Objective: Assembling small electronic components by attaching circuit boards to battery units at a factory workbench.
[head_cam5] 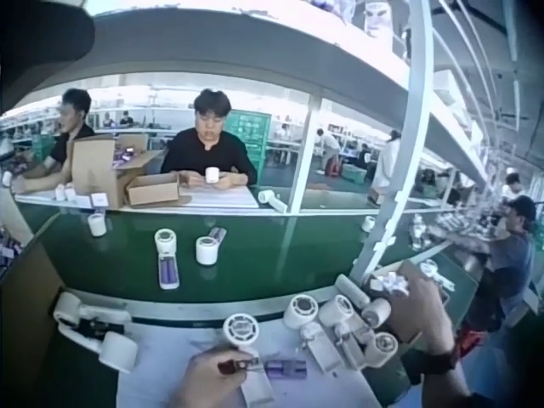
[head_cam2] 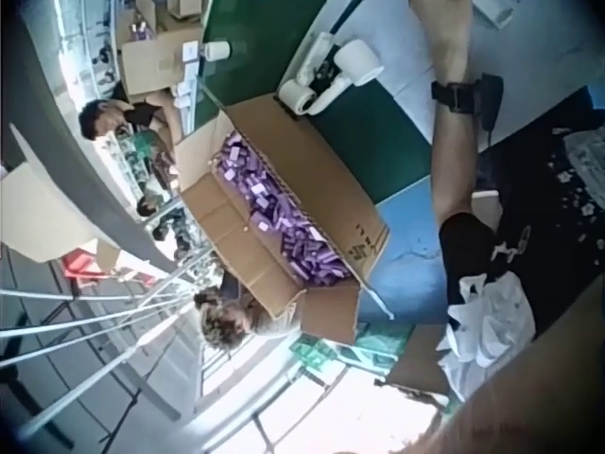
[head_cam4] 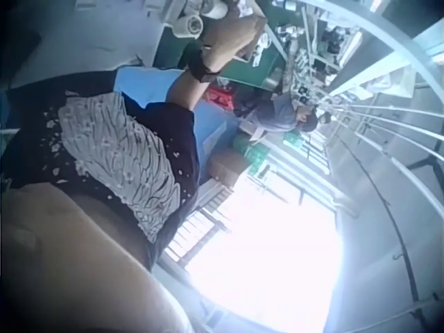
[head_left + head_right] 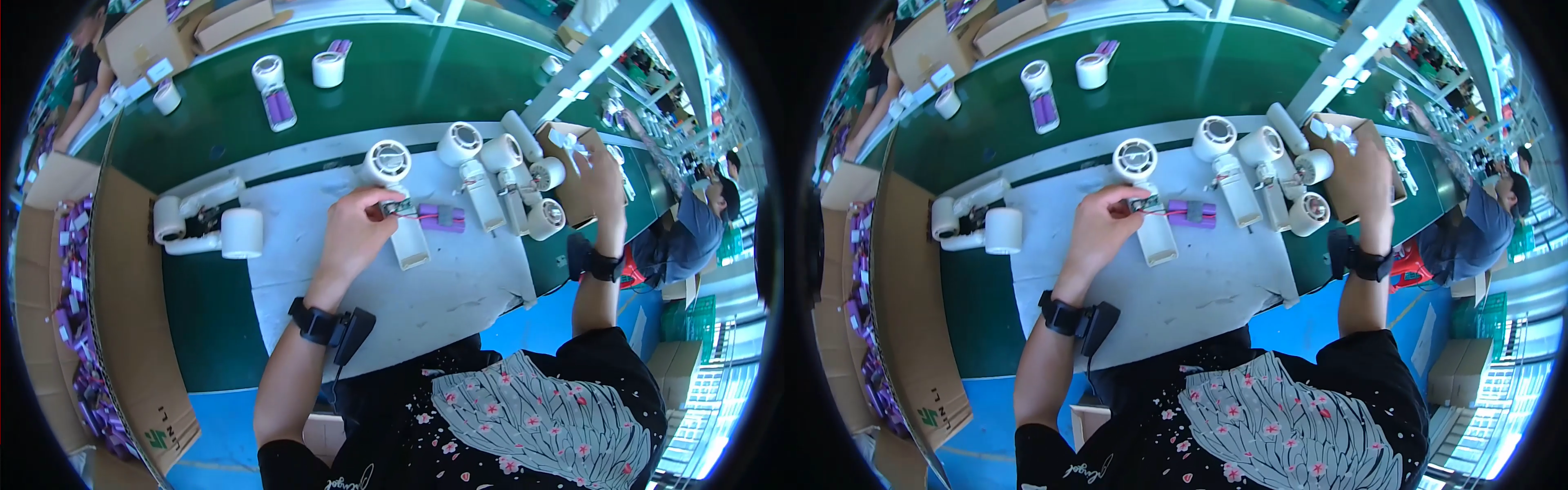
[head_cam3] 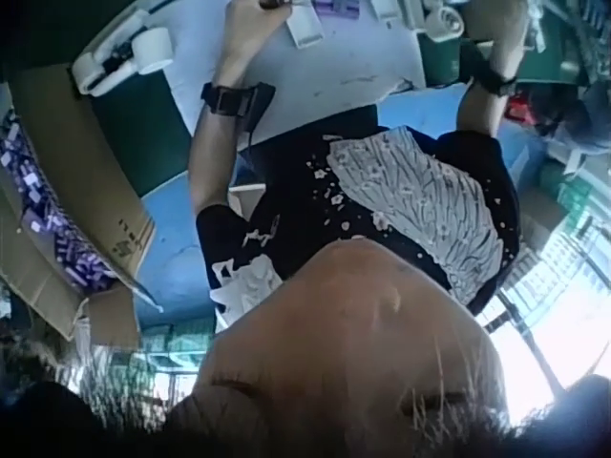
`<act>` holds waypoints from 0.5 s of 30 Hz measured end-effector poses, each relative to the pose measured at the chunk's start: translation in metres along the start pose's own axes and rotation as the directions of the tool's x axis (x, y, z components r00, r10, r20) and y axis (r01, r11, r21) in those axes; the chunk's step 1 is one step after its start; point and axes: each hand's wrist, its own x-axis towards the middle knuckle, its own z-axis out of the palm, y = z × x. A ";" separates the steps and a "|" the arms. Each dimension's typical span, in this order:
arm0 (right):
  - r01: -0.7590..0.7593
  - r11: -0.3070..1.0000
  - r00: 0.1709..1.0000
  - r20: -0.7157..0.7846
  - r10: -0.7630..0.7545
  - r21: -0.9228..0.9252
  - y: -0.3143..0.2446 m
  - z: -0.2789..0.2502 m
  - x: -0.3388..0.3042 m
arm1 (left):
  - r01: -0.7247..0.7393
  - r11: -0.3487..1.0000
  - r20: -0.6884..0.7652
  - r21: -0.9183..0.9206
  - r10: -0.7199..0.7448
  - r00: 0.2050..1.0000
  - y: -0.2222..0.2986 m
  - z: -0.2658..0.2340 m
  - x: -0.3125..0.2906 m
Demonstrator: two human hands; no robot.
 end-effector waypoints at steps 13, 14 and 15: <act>0.490 0.623 0.516 0.372 -0.771 0.610 -0.099 0.060 -0.064 | -0.099 0.990 0.031 0.102 0.096 0.995 0.006 -0.005 0.001; 0.350 0.677 0.454 0.515 -0.727 0.647 -0.099 0.052 -0.059 | -0.093 0.991 0.021 0.100 0.092 0.996 0.004 -0.005 0.001; 0.205 0.729 0.365 0.640 -0.676 0.653 -0.099 0.048 -0.056 | -0.104 0.990 0.019 0.100 0.102 0.995 0.004 -0.005 0.000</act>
